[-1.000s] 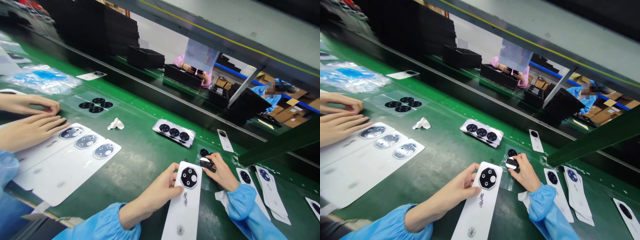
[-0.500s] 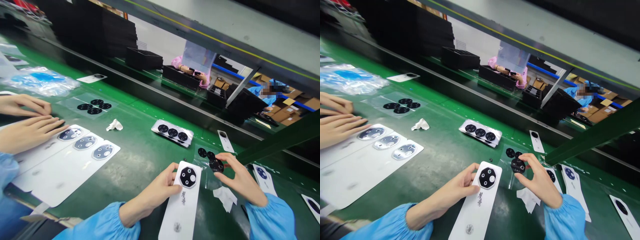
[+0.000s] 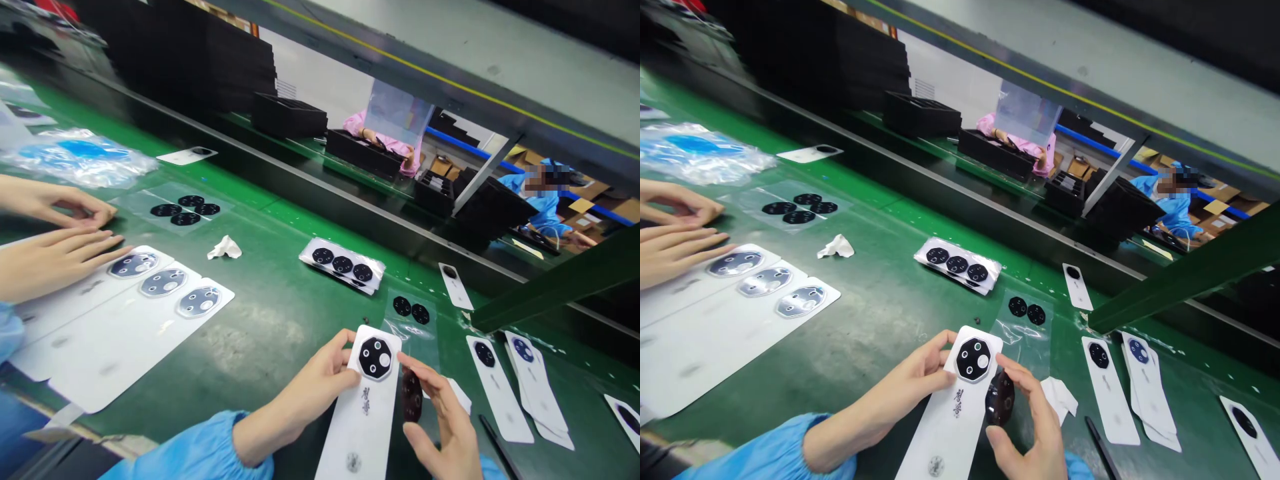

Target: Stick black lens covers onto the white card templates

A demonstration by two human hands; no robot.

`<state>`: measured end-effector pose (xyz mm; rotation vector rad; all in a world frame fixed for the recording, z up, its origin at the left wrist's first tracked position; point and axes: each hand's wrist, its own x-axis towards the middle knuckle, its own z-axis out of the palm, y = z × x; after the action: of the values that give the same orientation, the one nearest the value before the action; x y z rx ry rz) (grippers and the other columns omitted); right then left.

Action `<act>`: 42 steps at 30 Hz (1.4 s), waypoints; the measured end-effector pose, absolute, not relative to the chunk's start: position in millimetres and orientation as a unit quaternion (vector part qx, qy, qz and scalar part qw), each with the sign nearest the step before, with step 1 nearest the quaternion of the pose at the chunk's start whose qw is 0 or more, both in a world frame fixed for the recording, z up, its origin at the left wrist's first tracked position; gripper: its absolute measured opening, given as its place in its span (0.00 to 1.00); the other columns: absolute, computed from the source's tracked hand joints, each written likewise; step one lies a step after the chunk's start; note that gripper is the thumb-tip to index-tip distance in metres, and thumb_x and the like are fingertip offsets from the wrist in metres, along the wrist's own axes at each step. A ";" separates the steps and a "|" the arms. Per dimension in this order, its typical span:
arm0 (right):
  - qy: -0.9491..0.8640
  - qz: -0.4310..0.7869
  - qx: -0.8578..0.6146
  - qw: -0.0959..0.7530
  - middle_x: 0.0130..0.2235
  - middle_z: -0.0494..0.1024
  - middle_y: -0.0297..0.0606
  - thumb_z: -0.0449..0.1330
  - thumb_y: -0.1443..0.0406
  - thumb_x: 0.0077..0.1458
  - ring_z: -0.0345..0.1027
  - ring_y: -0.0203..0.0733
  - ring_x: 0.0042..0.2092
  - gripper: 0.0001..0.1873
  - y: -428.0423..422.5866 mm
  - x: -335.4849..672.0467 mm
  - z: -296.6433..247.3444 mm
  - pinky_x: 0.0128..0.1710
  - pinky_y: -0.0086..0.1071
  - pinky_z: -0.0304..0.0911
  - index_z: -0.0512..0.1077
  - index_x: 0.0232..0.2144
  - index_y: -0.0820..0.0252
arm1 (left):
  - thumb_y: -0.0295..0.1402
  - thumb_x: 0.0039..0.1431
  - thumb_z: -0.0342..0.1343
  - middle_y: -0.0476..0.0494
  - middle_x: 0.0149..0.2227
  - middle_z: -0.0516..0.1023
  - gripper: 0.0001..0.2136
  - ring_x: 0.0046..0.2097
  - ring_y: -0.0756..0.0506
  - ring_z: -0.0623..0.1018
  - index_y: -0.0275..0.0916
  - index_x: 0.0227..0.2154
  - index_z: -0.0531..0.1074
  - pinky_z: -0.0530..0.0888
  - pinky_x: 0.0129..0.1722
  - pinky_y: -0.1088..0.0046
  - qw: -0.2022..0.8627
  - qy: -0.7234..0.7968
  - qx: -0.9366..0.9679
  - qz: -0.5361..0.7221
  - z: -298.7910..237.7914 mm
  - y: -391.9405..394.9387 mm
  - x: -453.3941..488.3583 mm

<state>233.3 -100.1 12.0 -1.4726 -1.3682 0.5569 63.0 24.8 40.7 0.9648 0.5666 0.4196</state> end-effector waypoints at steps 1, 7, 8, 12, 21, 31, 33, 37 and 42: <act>-0.567 0.230 -0.612 0.501 0.55 0.69 0.47 0.59 0.58 0.55 0.62 0.52 0.57 0.23 -100.0 233.3 11.7 0.55 0.44 0.61 0.63 0.51 0.55 | 0.24 0.47 0.51 0.46 0.32 0.78 0.15 0.31 0.48 0.76 0.37 0.40 0.61 0.69 0.29 0.75 0.828 0.267 0.453 0.197 41.0 24.9 63.3; -0.559 0.257 -0.609 0.500 0.55 0.69 0.48 0.59 0.58 0.55 0.63 0.51 0.56 0.24 -98.4 234.2 11.4 0.54 0.42 0.62 0.63 0.52 0.57 | 0.26 0.48 0.52 0.46 0.33 0.78 0.14 0.32 0.48 0.76 0.37 0.40 0.61 0.69 0.31 0.74 0.827 0.277 0.452 0.187 38.8 27.5 63.3; -0.558 0.257 -0.609 0.502 0.55 0.69 0.48 0.59 0.58 0.55 0.63 0.51 0.56 0.24 -98.5 234.0 11.1 0.54 0.42 0.62 0.63 0.52 0.57 | 0.26 0.48 0.53 0.45 0.33 0.78 0.14 0.32 0.48 0.76 0.37 0.40 0.61 0.69 0.31 0.74 0.826 0.277 0.454 0.186 37.8 27.8 63.2; -0.554 0.246 -0.609 0.511 0.54 0.70 0.46 0.60 0.57 0.54 0.63 0.51 0.56 0.23 -99.3 232.8 9.0 0.54 0.42 0.62 0.64 0.51 0.56 | 0.26 0.48 0.53 0.45 0.34 0.78 0.15 0.32 0.48 0.76 0.37 0.40 0.60 0.69 0.31 0.74 0.827 0.272 0.456 0.184 35.0 27.6 62.8; -0.561 0.232 -0.602 0.519 0.55 0.70 0.48 0.59 0.57 0.54 0.61 0.52 0.57 0.23 -100.6 232.9 4.5 0.55 0.44 0.60 0.62 0.51 0.56 | 0.27 0.49 0.53 0.46 0.34 0.78 0.14 0.31 0.48 0.76 0.39 0.39 0.59 0.69 0.29 0.75 0.822 0.265 0.468 0.187 36.8 26.5 62.9; -0.564 0.219 -0.607 0.516 0.54 0.70 0.49 0.59 0.56 0.54 0.63 0.54 0.56 0.23 -100.5 231.7 6.1 0.54 0.48 0.60 0.63 0.50 0.56 | 0.28 0.51 0.53 0.46 0.33 0.78 0.13 0.31 0.48 0.76 0.39 0.40 0.59 0.69 0.29 0.74 0.821 0.261 0.472 0.186 34.1 26.7 62.4; -0.563 0.216 -0.609 0.516 0.54 0.71 0.48 0.60 0.57 0.54 0.64 0.53 0.55 0.23 -100.2 231.6 6.8 0.54 0.47 0.61 0.63 0.50 0.55 | 0.29 0.51 0.53 0.45 0.33 0.77 0.14 0.31 0.48 0.75 0.38 0.40 0.58 0.69 0.29 0.74 0.821 0.262 0.472 0.185 34.3 26.7 62.6; -0.566 0.214 -0.609 0.513 0.53 0.71 0.49 0.59 0.57 0.54 0.64 0.54 0.55 0.23 -99.6 231.8 8.2 0.53 0.47 0.62 0.63 0.50 0.57 | 0.29 0.51 0.53 0.45 0.33 0.77 0.14 0.31 0.48 0.75 0.39 0.41 0.58 0.68 0.29 0.74 0.819 0.267 0.474 0.182 34.3 26.4 62.9; -0.566 0.215 -0.606 0.516 0.53 0.71 0.50 0.60 0.57 0.54 0.64 0.54 0.55 0.23 -99.2 231.6 7.6 0.52 0.46 0.63 0.63 0.50 0.59 | 0.28 0.51 0.52 0.46 0.34 0.77 0.14 0.32 0.47 0.76 0.39 0.41 0.59 0.68 0.30 0.74 0.823 0.263 0.469 0.181 33.1 25.6 62.1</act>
<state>231.6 -99.2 7.6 -1.4565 -1.3592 0.5165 62.1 25.6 33.1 0.9984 0.5603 0.3845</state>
